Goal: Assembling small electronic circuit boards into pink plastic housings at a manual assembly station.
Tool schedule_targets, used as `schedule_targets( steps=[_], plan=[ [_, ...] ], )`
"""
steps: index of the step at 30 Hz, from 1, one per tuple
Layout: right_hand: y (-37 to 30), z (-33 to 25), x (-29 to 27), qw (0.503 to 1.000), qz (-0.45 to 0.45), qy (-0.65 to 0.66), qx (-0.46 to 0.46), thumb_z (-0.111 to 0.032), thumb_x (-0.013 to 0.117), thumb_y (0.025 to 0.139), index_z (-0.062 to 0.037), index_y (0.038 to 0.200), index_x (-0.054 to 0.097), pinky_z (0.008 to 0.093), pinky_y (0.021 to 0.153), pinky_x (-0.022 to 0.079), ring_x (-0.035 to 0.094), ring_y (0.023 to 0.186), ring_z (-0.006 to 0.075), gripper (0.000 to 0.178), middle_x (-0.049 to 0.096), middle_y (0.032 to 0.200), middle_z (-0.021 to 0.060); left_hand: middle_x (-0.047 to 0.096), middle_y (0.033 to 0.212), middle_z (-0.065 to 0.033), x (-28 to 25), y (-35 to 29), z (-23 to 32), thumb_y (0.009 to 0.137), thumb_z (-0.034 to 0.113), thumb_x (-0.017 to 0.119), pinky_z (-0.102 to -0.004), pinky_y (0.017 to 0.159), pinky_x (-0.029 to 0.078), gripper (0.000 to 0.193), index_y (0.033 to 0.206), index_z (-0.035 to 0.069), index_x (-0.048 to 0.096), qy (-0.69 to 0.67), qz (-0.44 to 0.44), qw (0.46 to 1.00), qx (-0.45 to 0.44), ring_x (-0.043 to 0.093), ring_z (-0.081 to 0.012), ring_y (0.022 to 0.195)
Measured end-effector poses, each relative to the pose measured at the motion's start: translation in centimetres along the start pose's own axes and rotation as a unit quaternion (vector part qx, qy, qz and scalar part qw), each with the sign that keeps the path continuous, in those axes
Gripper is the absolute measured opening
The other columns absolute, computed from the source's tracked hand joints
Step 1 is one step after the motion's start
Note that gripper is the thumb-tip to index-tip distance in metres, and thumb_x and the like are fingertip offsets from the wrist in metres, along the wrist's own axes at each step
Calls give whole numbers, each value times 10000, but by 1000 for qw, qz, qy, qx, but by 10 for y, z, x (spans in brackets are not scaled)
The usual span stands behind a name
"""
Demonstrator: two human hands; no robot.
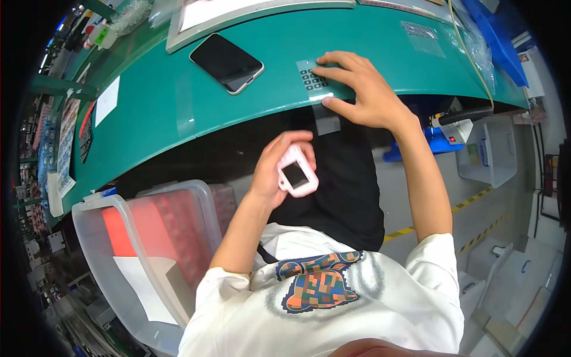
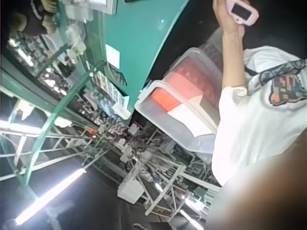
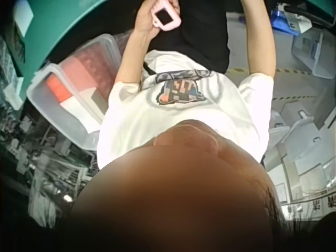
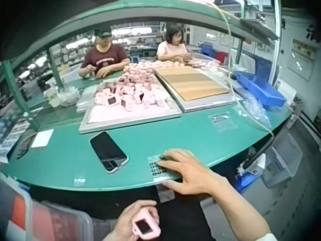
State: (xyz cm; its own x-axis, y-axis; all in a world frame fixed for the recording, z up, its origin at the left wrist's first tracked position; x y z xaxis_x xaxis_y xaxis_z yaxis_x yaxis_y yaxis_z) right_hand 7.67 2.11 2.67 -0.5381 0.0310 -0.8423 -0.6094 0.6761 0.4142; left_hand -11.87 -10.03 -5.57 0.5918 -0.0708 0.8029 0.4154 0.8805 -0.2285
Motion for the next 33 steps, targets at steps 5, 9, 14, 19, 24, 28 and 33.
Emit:
schedule_targets(
  steps=[5,9,14,19,24,28,33],
  plan=[
    [-15,-8,-7,998,-38,44,-10,-150,704,796,-101,1263,708,402,1084,393,544,1230,283,469,597,1339,80,678,943,-142,35,40,15,1002,187,596,-277,636,545,311,1254,5,607,199,102,974,41,679,-176,765],
    [-23,-11,-2,999,-5,39,-27,-150,714,808,-99,1188,732,385,1058,398,560,1156,261,384,610,1259,69,677,870,-112,37,39,17,1007,206,600,-243,604,529,297,1231,11,620,229,133,964,35,676,-152,739],
    [-24,-15,0,998,16,53,-41,-92,724,797,-91,1158,746,375,1028,413,565,1143,258,362,616,1250,73,677,890,-89,44,41,13,997,197,624,-220,608,525,242,1148,13,662,175,162,969,55,672,-132,747],
    [-30,-21,2,992,85,73,-54,-52,739,792,-75,1095,759,361,962,428,583,1037,235,305,647,1175,60,678,899,-91,50,36,11,992,195,634,-218,591,527,213,1094,12,671,118,172,977,53,679,-129,741],
    [-29,-29,-3,991,89,89,-36,-22,751,792,-58,1015,769,327,822,442,569,842,196,227,678,1011,38,690,859,-116,55,30,17,990,205,635,-260,610,570,233,1123,14,638,98,171,979,52,703,-159,736],
    [-27,-34,-7,985,120,117,-33,-8,752,797,-48,967,775,304,709,431,531,715,175,176,681,896,29,696,854,-125,62,27,26,988,207,638,-280,611,586,244,1132,10,627,119,163,979,42,710,-173,736],
    [-24,-35,-24,975,174,133,-41,0,750,805,-27,926,775,281,597,404,496,616,160,127,675,799,30,699,869,-127,91,29,46,986,208,642,-299,600,597,250,1123,0,627,170,175,969,31,711,-182,740]
  ],
)
Point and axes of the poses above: each hand's wrist, its own y-axis towards the middle knuckle, its own x-axis out of the palm, z = x × y, the point moved 3 cm from there along y, towards the middle knuckle
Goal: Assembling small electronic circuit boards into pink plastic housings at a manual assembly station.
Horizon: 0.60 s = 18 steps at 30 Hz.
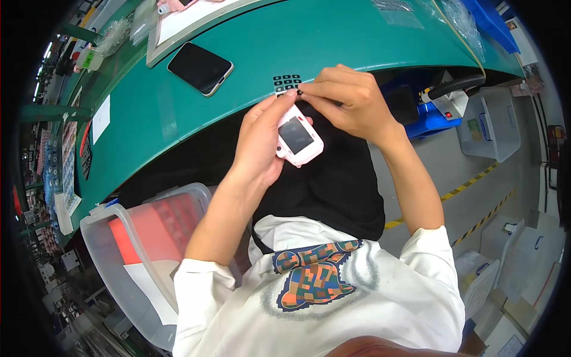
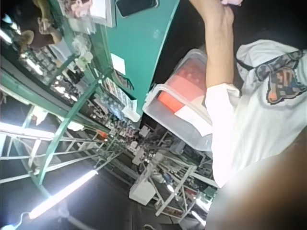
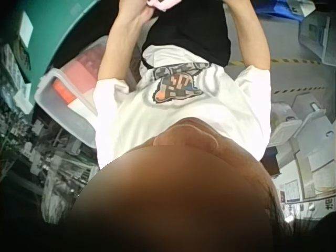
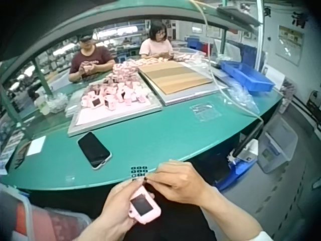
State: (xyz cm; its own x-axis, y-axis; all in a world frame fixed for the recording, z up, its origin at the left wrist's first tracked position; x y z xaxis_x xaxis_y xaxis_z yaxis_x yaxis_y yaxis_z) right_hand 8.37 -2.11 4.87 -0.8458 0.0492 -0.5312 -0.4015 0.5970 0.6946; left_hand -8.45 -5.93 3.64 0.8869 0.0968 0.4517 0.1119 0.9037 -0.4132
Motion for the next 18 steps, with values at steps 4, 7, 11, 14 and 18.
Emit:
schedule_targets(
  steps=[4,7,11,14,18],
  plan=[
    [13,6,-11,1000,22,-17,1,-2,748,811,-6,918,772,266,558,393,498,592,154,109,675,773,38,700,889,-130,15,14,21,986,209,642,-324,602,614,253,1115,-8,628,45,10,999,-3,713,-191,747],
    [24,19,-21,998,28,-43,21,-11,740,824,13,930,768,256,558,395,518,598,149,113,681,773,44,703,927,-136,27,35,36,988,209,638,-362,618,636,254,1102,-18,631,87,-12,996,-14,715,-207,756],
    [36,52,-28,995,78,-32,48,-19,732,841,24,954,767,240,565,397,532,613,136,125,682,769,38,702,965,-155,26,78,44,992,197,625,-404,638,648,258,1117,-27,609,46,-59,997,-17,712,-233,748],
    [36,59,-32,990,110,-7,83,-34,728,848,19,950,773,242,565,400,533,610,128,123,682,757,31,698,989,-169,32,108,62,992,205,620,-423,650,654,274,1130,-31,592,58,-32,998,-16,711,-250,754],
    [9,70,-53,969,162,31,185,-72,724,850,-5,914,790,266,558,408,520,585,117,114,684,728,14,688,1021,-193,39,127,77,991,239,617,-438,663,657,321,1152,-32,560,138,73,987,-36,710,-275,781]
  ],
)
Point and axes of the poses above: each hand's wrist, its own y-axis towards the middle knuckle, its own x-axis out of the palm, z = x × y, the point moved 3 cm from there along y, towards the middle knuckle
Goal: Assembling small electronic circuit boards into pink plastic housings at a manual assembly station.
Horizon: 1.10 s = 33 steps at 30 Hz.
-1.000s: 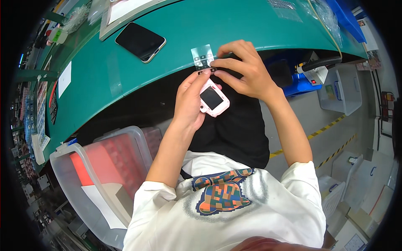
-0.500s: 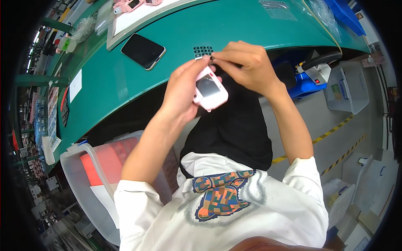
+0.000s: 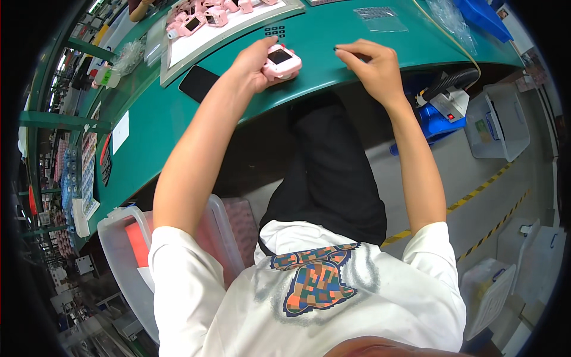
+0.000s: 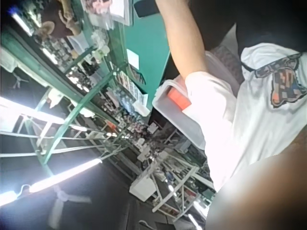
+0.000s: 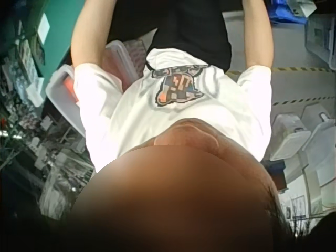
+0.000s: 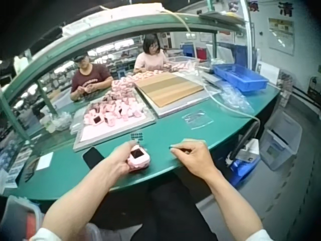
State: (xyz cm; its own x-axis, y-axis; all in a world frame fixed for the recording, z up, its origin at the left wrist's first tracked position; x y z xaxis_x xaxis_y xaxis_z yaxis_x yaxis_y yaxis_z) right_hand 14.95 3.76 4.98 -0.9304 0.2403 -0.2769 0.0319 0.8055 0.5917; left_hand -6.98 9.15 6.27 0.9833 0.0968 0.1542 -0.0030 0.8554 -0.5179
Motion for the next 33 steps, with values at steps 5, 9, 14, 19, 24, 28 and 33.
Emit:
schedule_targets(
  steps=[5,9,14,19,24,28,33],
  plan=[
    [-26,11,-10,995,1,46,85,-71,727,868,11,927,787,231,574,407,531,613,97,117,688,737,16,662,1010,-202,-27,-11,12,947,225,581,-409,665,641,360,1192,-32,522,18,-22,1000,9,690,-285,818],
    [-48,-9,-3,993,5,76,87,-18,741,847,21,937,784,209,591,412,539,629,98,107,695,756,30,631,1006,-198,-55,-23,18,852,168,526,-383,660,599,407,1202,-40,517,45,-2,994,99,663,-285,833],
    [-86,-41,8,968,81,227,65,37,769,800,17,960,786,213,599,420,541,640,111,163,703,781,54,623,1047,-168,-38,-99,-72,759,108,488,-323,730,538,484,1234,16,520,107,-142,976,127,645,-252,857],
    [-125,-66,3,971,-1,231,52,87,775,751,20,968,787,216,610,429,558,663,129,227,712,811,77,583,1034,-108,-24,-170,-178,849,156,534,-243,730,430,301,1131,52,519,85,-218,971,-52,534,-151,870],
    [-192,-89,-9,960,-70,246,110,105,772,722,19,951,791,218,617,445,583,685,142,246,723,827,96,581,1074,-115,-49,-199,-231,874,156,503,-225,764,435,277,1128,45,492,-27,-382,916,-117,548,-144,888],
    [-234,-103,2,939,-97,287,165,104,763,722,16,945,792,223,638,450,592,690,145,241,726,829,100,578,1128,-125,-49,-214,-246,874,138,476,-231,798,450,309,1161,26,500,-35,-347,919,-186,569,-153,932],
    [-263,-107,-4,933,-48,286,213,92,766,716,9,945,795,241,669,447,591,680,144,246,727,826,93,567,1194,-132,-43,-231,-233,851,95,460,-248,846,461,385,1220,3,520,-91,-278,925,-244,581,-166,996]
  ],
)
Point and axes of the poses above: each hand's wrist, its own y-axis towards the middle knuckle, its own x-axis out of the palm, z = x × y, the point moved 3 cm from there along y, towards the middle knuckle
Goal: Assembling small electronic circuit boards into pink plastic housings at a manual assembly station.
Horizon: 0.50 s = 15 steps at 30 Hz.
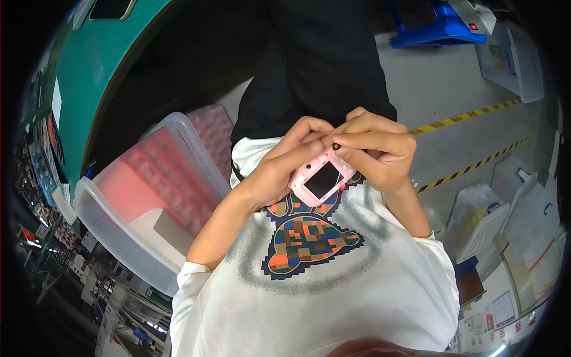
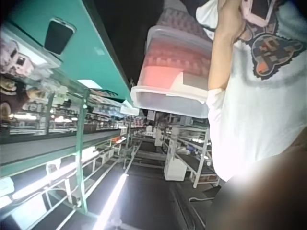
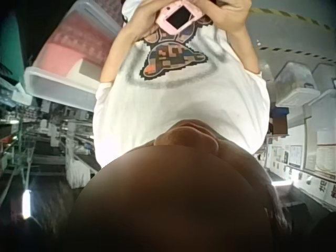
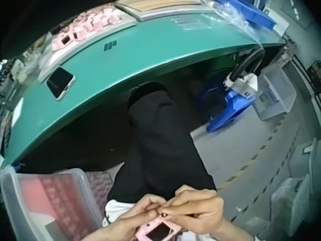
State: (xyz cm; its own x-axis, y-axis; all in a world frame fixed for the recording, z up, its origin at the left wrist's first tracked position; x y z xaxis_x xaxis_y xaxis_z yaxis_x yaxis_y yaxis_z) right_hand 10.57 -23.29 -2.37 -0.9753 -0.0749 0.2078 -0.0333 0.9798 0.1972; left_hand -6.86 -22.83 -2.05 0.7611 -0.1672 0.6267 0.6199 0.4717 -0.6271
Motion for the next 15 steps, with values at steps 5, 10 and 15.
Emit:
schedule_targets(
  steps=[5,10,15],
  plan=[
    [4,-15,-9,986,4,-154,-60,53,770,697,-10,883,787,277,725,447,588,673,137,198,709,806,57,584,1222,-156,6,-4,2,780,116,477,-275,926,460,558,1324,-5,502,28,-39,998,49,582,-219,1092],
    [25,-48,-12,921,-81,-361,-119,13,751,683,-43,784,751,321,767,452,590,677,131,116,673,777,18,597,1231,-153,13,2,13,811,72,479,-280,922,459,525,1327,-14,519,117,-29,986,116,584,-206,1064],
    [37,-61,0,860,-124,-465,-173,-26,768,706,-74,773,747,358,807,435,649,728,145,84,652,728,2,611,1226,-153,19,1,19,838,60,471,-282,930,453,490,1317,-26,530,169,-8,976,140,588,-208,1047]
  ],
)
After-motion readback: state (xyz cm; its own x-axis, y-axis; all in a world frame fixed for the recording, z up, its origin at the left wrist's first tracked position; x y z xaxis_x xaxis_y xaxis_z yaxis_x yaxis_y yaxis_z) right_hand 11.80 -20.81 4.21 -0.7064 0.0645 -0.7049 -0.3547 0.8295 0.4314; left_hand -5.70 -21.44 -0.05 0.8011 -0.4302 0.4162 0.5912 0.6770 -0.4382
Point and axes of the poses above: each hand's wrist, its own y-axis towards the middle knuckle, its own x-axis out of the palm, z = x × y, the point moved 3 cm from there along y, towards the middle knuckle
